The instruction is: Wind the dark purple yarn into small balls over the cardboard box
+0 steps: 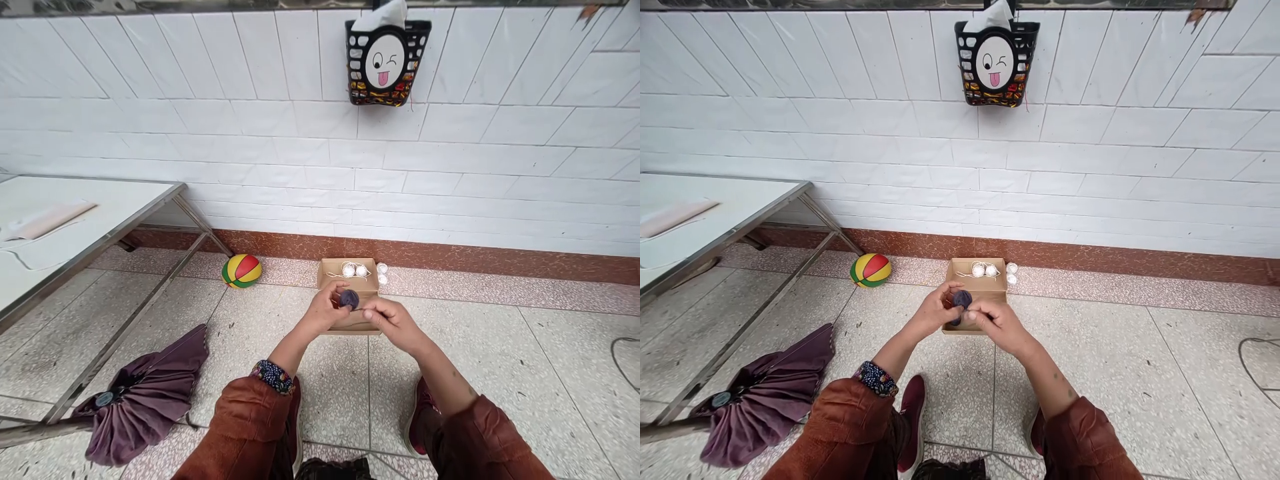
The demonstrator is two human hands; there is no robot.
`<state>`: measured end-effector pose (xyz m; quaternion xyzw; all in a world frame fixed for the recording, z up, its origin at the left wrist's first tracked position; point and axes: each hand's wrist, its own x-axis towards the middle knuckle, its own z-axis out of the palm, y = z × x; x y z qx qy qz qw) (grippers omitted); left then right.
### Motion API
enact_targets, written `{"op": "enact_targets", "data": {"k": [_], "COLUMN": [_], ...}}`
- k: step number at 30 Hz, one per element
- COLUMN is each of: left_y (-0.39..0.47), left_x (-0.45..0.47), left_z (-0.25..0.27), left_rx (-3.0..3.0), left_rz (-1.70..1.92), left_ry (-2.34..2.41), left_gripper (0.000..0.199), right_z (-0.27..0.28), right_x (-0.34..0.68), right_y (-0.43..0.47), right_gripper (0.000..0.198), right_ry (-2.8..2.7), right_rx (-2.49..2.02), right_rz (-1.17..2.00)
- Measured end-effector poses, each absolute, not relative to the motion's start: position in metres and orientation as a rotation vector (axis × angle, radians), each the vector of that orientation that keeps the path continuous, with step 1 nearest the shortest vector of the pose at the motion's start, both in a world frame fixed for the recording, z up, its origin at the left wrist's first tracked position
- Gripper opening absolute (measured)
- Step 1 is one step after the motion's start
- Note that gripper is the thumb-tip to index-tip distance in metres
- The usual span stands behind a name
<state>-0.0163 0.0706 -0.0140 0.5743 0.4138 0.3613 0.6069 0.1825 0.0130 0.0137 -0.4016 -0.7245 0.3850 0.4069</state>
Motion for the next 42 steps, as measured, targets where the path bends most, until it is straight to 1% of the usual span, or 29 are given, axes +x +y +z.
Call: {"op": "enact_targets", "data": {"k": [3, 5, 7, 9, 11, 13, 17, 21, 23, 25, 28, 31, 33, 38, 42], "left_y": [0.058, 0.051, 0.048, 0.048, 0.051, 0.055, 0.065, 0.07, 0.069, 0.064, 0.054, 0.047, 0.047, 0.056, 0.064], "left_x": [-0.009, -0.005, -0.001, 0.002, 0.004, 0.004, 0.002, 0.0, 0.0, 0.0, 0.001, 0.002, 0.003, -0.001, -0.007], "left_z": [-0.012, -0.008, -0.005, -0.003, -0.003, -0.005, -0.009, -0.011, -0.012, -0.012, -0.01, -0.005, -0.003, -0.002, -0.005], "left_rx": [1.363, 1.312, 1.222, 1.114, 1.005, 0.923, 0.961, 1.233, 1.355, 1.428, 1.432, 1.31, 1.223, 1.113, 1.038], "left_rz": [0.686, 0.64, 0.661, 0.732, 0.811, 0.875, 0.952, 0.916, 0.868, 0.799, 0.64, 0.545, 0.584, 0.81, 0.939], "left_ry": [0.786, 0.633, 0.533, 0.509, 0.562, 0.665, 0.847, 0.95, 0.99, 0.943, 0.703, 0.455, 0.391, 0.604, 0.778], "left_gripper": [0.077, 0.082, 0.076, 0.063, 0.049, 0.041, 0.04, 0.043, 0.047, 0.058, 0.079, 0.084, 0.08, 0.047, 0.041], "right_z": [0.006, -0.004, -0.015, -0.024, -0.029, -0.03, -0.019, 0.001, 0.007, 0.008, 0.003, -0.007, -0.014, -0.028, -0.025], "right_x": [0.192, 0.196, 0.197, 0.195, 0.191, 0.187, 0.182, 0.187, 0.191, 0.197, 0.204, 0.206, 0.204, 0.193, 0.185], "right_y": [0.021, 0.027, 0.031, 0.033, 0.033, 0.03, 0.021, 0.013, 0.011, 0.013, 0.019, 0.027, 0.03, 0.03, 0.025], "right_gripper": [0.025, 0.026, 0.026, 0.026, 0.024, 0.021, 0.022, 0.027, 0.03, 0.034, 0.037, 0.034, 0.033, 0.024, 0.023], "right_ry": [-1.634, -1.548, -1.526, -1.561, -1.63, -1.729, -1.904, -1.822, -1.677, -1.52, -1.353, -1.339, -1.411, -1.654, -1.836], "right_rx": [-1.162, -1.273, -1.35, -1.384, -1.382, -1.361, -1.242, -1.058, -1.047, -1.072, -1.141, -1.243, -1.307, -1.4, -1.344], "right_rz": [0.858, 0.797, 0.781, 0.802, 0.824, 0.829, 0.881, 1.032, 1.092, 1.112, 1.068, 0.958, 0.907, 0.811, 0.801]}}
